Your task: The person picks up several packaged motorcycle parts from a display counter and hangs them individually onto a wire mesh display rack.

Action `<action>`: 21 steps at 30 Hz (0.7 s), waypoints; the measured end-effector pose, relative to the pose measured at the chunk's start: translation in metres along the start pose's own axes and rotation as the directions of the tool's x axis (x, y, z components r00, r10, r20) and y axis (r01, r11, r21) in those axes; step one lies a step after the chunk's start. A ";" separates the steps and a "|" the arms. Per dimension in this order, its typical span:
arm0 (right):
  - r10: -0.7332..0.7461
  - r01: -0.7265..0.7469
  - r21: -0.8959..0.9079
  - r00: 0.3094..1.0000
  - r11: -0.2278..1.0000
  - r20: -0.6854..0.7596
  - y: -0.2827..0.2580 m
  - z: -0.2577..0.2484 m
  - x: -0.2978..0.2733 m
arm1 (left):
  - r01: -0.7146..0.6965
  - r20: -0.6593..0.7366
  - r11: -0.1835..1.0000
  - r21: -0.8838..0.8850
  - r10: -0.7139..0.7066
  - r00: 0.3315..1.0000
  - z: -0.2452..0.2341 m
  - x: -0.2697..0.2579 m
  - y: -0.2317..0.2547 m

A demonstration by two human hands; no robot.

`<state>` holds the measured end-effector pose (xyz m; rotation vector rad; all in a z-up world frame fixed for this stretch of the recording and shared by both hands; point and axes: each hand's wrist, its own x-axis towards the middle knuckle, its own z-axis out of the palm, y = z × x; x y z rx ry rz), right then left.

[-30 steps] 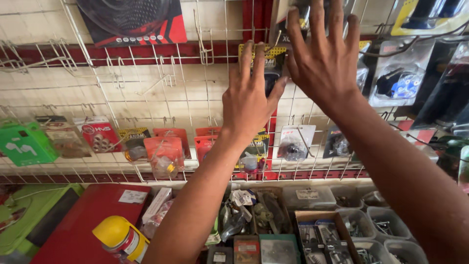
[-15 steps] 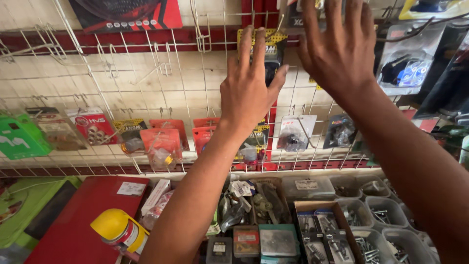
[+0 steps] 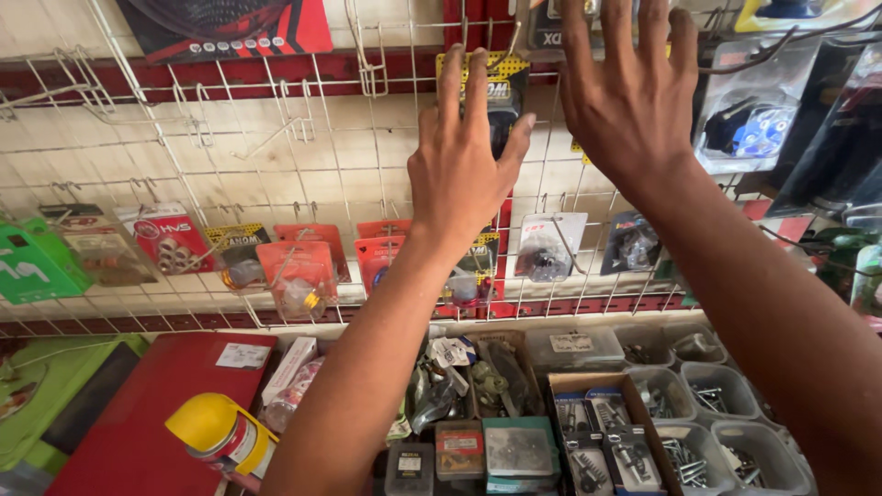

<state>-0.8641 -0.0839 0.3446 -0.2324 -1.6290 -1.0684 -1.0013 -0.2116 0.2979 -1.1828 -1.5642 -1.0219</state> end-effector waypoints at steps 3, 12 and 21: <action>0.001 -0.001 -0.003 1.000 1.000 0.014 0.002 0.005 0.000 | 0.008 0.020 1.000 -0.009 -0.008 1.000 -0.002 0.000 0.001; 0.035 -0.039 0.112 0.999 0.993 0.035 -0.006 0.015 0.004 | 0.041 0.060 0.992 -0.116 -0.034 0.998 -0.006 0.001 -0.001; 0.243 -0.255 0.375 0.967 0.891 0.079 -0.006 0.024 -0.004 | -0.006 0.016 0.990 -0.143 0.008 1.000 -0.002 -0.003 -0.003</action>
